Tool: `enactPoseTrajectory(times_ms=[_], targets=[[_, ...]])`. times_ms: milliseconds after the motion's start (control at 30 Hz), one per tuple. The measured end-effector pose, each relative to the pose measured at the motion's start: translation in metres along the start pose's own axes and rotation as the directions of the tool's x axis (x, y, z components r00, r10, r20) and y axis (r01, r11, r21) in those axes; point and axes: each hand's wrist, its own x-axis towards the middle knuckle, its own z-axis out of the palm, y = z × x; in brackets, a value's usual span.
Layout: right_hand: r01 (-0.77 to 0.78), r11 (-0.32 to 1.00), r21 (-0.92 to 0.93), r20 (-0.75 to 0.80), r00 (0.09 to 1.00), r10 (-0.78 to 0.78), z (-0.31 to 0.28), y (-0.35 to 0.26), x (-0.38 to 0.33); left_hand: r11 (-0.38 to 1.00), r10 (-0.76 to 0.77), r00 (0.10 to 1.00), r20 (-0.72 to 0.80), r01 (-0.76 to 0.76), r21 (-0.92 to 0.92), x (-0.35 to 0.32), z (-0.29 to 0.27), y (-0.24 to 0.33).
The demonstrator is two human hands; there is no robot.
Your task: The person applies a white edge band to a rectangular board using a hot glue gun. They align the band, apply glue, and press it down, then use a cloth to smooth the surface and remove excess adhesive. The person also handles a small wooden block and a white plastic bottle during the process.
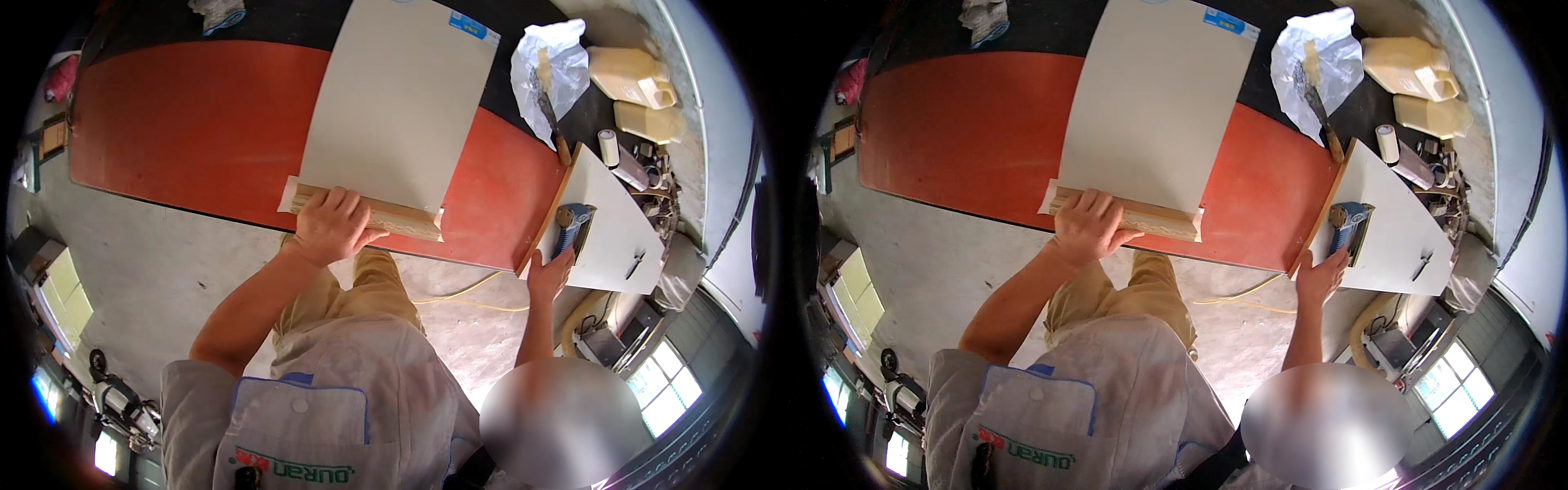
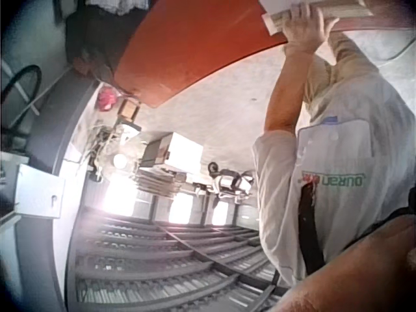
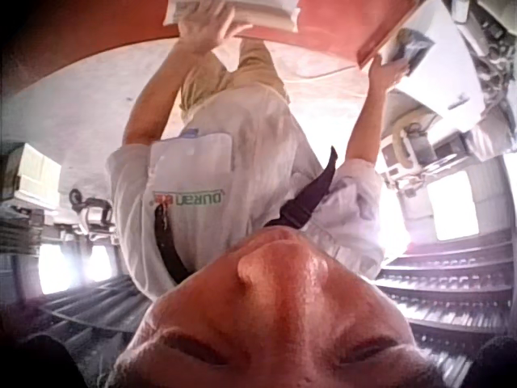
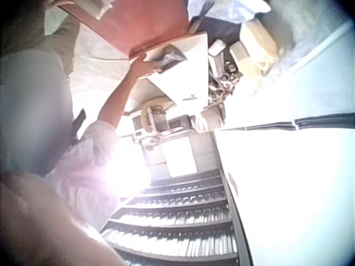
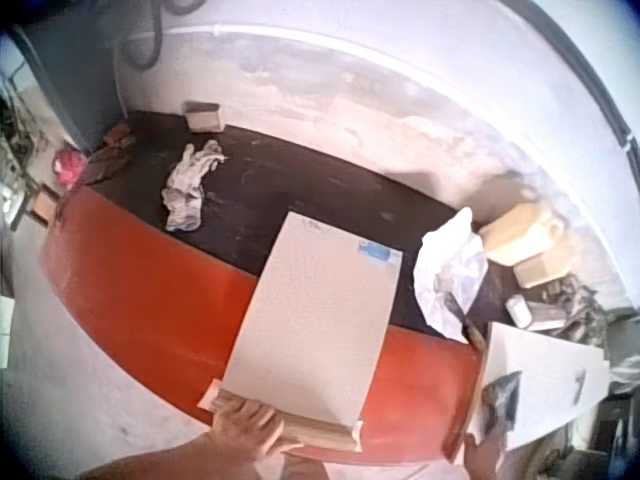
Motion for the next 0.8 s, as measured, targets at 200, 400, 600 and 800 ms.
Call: enactPoseTrajectory(times_ms=[200,400,600,800], targets=[[-0.033,0.993,0.113,0.123,0.992,0.019,0.035,0.042,0.058,0.999,-0.041,0.998,0.053,0.042,-0.015,0.002,0.000,0.005],[-0.280,0.870,0.407,0.267,0.947,0.180,-0.025,0.011,0.099,0.999,-0.035,0.999,0.029,0.035,-0.008,0.001,0.003,0.006],[-0.220,0.739,0.637,0.619,0.717,-0.320,-0.109,-0.097,0.043,0.998,-0.058,0.997,0.054,0.059,-0.031,0.001,0.001,0.004],[0.291,0.690,0.663,0.482,0.539,-0.691,-0.116,-0.177,0.022,0.998,-0.047,0.999,0.009,0.047,-0.045,0.000,0.003,0.000]])
